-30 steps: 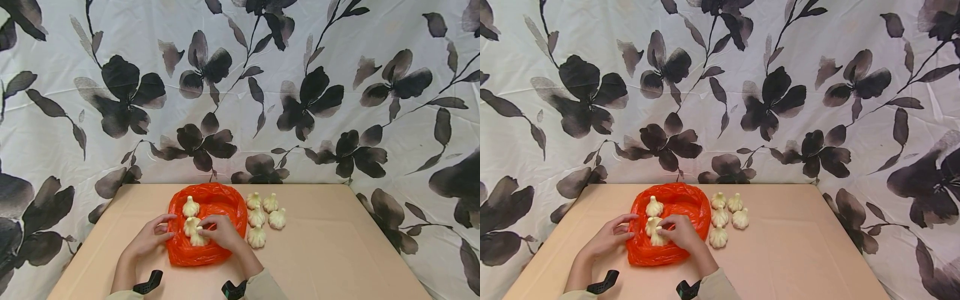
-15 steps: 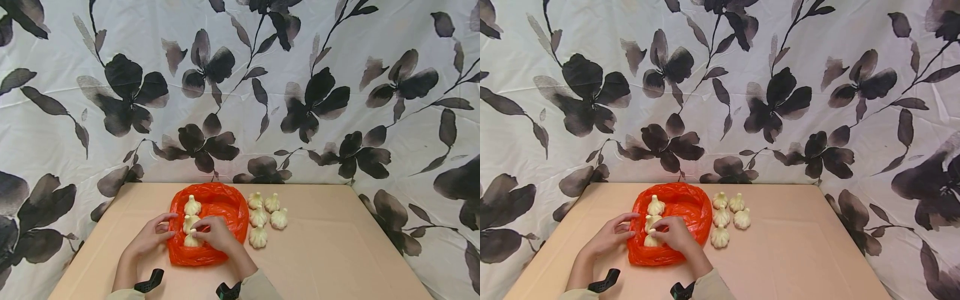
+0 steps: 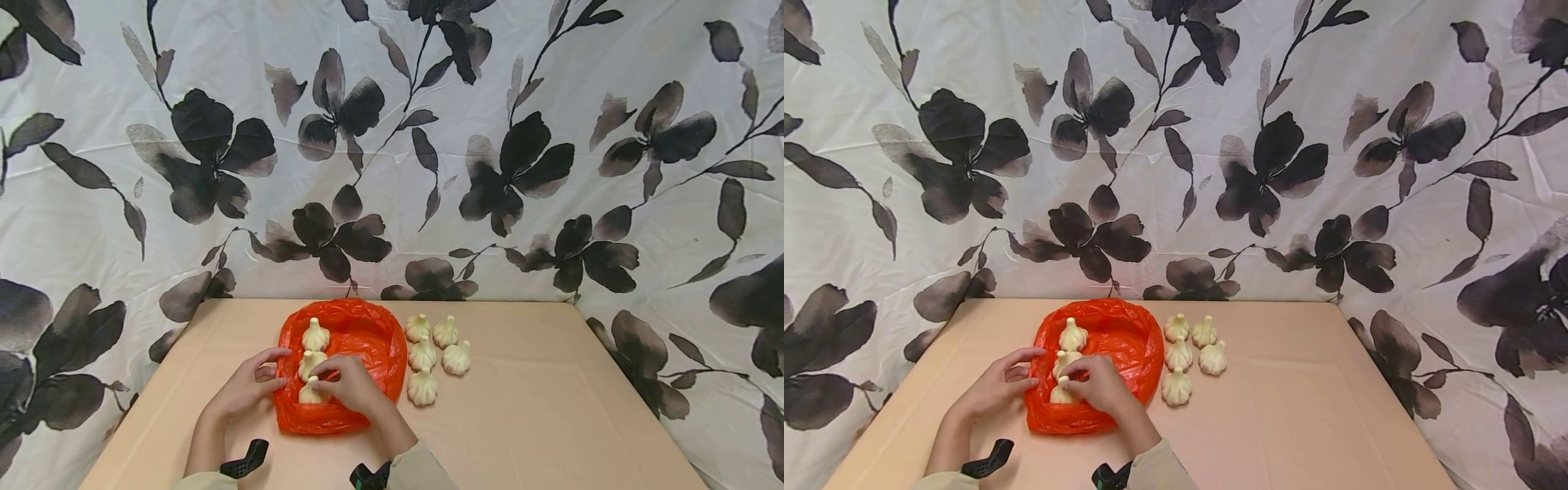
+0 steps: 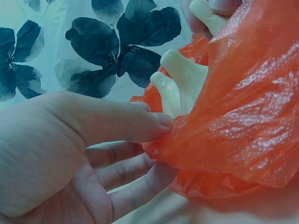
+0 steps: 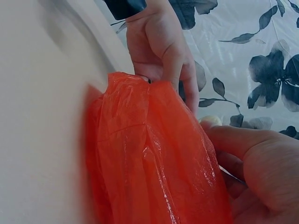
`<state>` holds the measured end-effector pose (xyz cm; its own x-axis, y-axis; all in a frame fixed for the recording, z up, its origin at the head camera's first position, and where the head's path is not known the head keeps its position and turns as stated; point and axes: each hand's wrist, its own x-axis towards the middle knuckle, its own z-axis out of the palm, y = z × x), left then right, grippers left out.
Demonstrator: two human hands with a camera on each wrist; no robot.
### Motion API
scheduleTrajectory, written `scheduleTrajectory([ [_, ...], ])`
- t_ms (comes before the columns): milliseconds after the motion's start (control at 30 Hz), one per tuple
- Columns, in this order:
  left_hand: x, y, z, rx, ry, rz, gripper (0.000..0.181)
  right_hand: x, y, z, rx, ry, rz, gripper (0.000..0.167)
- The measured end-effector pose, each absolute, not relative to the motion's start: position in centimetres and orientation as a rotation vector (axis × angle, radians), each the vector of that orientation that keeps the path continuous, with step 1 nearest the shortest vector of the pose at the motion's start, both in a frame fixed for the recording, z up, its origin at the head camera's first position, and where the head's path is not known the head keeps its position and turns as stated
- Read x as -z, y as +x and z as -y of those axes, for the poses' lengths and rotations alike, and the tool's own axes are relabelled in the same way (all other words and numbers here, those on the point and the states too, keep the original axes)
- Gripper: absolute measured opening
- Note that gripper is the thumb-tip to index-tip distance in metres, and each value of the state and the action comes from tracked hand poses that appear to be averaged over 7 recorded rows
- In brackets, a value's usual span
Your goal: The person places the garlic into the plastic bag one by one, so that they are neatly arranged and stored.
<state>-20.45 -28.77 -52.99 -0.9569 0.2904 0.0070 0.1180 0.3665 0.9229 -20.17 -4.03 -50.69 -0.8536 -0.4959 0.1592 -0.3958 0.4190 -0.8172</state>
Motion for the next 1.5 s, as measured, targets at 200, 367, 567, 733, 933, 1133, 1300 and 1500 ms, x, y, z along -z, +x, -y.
scheduleTrajectory([
  [200,53.1,-20.5,28.7,-1.647,0.384,-2.464,0.056,50.9,-20.0,4.0,1.416,-0.766,-2.551,0.018],
  [367,53.0,-20.5,28.4,-1.653,0.370,-2.462,0.056,50.9,-20.0,3.9,1.416,-0.737,-2.552,0.018],
  [567,52.9,-20.6,28.2,-1.653,0.370,-2.451,0.056,50.9,-20.0,3.6,1.445,-0.738,-2.542,0.020],
  [733,53.0,-20.6,28.3,-1.655,0.387,-2.448,0.056,50.8,-20.0,3.3,1.455,-0.749,-2.551,0.021],
  [933,53.1,-20.6,28.3,-1.654,0.393,-2.455,0.055,50.6,-20.0,3.0,1.476,-0.759,-2.564,0.021],
  [1133,53.1,-20.5,28.4,-1.630,0.392,-2.478,0.054,50.3,-19.9,2.6,1.515,-0.797,-2.554,0.023],
  [1300,53.2,-20.5,28.5,-1.631,0.392,-2.479,0.054,49.9,-19.8,2.2,1.543,-0.788,-2.537,0.024],
  [1500,53.2,-20.5,28.5,-1.643,0.377,-2.459,0.055,49.7,-19.6,1.7,1.556,-0.752,-2.541,0.025],
])
